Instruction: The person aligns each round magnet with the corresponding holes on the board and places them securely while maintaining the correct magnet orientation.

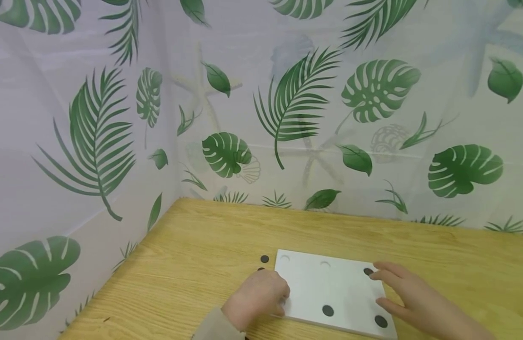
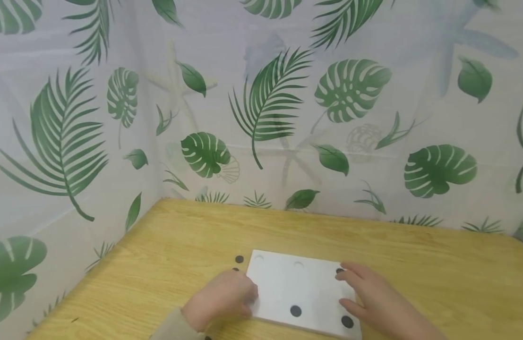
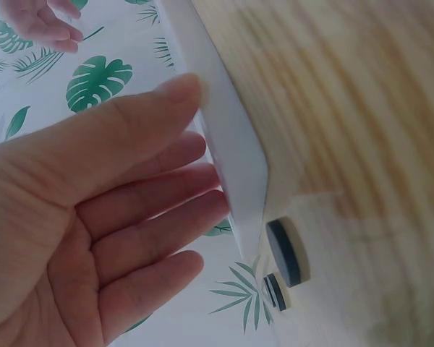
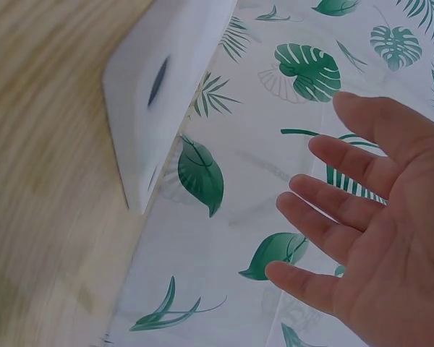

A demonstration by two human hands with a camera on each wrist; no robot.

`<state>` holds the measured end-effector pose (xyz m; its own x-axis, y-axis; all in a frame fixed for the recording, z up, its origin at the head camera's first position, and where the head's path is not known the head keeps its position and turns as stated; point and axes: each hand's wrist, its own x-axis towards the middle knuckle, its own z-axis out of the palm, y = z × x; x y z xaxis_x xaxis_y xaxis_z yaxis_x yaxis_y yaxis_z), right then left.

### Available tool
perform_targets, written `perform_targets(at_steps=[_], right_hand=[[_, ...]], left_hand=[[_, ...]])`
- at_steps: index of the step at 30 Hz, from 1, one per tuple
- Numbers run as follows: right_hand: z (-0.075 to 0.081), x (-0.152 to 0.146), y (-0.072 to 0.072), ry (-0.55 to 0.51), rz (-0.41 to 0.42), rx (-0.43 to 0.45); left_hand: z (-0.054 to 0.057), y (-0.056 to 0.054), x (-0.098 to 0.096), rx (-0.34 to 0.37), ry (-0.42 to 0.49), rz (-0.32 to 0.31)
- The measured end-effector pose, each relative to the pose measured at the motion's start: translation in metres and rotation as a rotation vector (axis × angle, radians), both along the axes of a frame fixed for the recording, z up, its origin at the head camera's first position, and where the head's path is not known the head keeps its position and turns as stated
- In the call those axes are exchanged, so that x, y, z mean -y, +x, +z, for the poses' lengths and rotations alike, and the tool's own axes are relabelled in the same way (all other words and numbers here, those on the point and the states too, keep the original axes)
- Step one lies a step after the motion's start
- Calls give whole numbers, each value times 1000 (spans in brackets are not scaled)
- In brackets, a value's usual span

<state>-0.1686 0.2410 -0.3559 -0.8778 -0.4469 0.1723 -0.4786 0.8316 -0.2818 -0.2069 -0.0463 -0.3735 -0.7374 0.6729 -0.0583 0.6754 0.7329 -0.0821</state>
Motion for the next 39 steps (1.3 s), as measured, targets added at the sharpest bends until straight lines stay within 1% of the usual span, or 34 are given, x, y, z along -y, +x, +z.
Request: perform_targets(at_steps=[5,11,14,17,21,23,26,31,35,39], right_hand=[[-2,-6,3,1,-12,52],[-5,-8,1,10,-25,132],[-7,-8,-1,7,-48,191],[-9,-7,-3,-10,-91,289],[-11,-3,-5,-21,-136,400],[-13,-1,-6,-27,-148,441],[-16,0,-6,-50,-131,488],[-21,-2,-3,-79,-88,527],[-24,-1,0,-83,-117,548],[-28,-1,-2,-57,-116,548]], left_hand=[[1,0,-1,11,5,10],[2,0,-1,6,-2,5],[2,0,-2,7,-1,6],[2,1,-1,10,8,5],[3,2,0,-9,16,-3],[3,3,-1,-12,15,-5],[3,3,-1,-10,9,-5],[3,2,-1,-4,9,-12],[2,1,-1,-14,8,-16],[1,1,-1,-25,7,-16]])
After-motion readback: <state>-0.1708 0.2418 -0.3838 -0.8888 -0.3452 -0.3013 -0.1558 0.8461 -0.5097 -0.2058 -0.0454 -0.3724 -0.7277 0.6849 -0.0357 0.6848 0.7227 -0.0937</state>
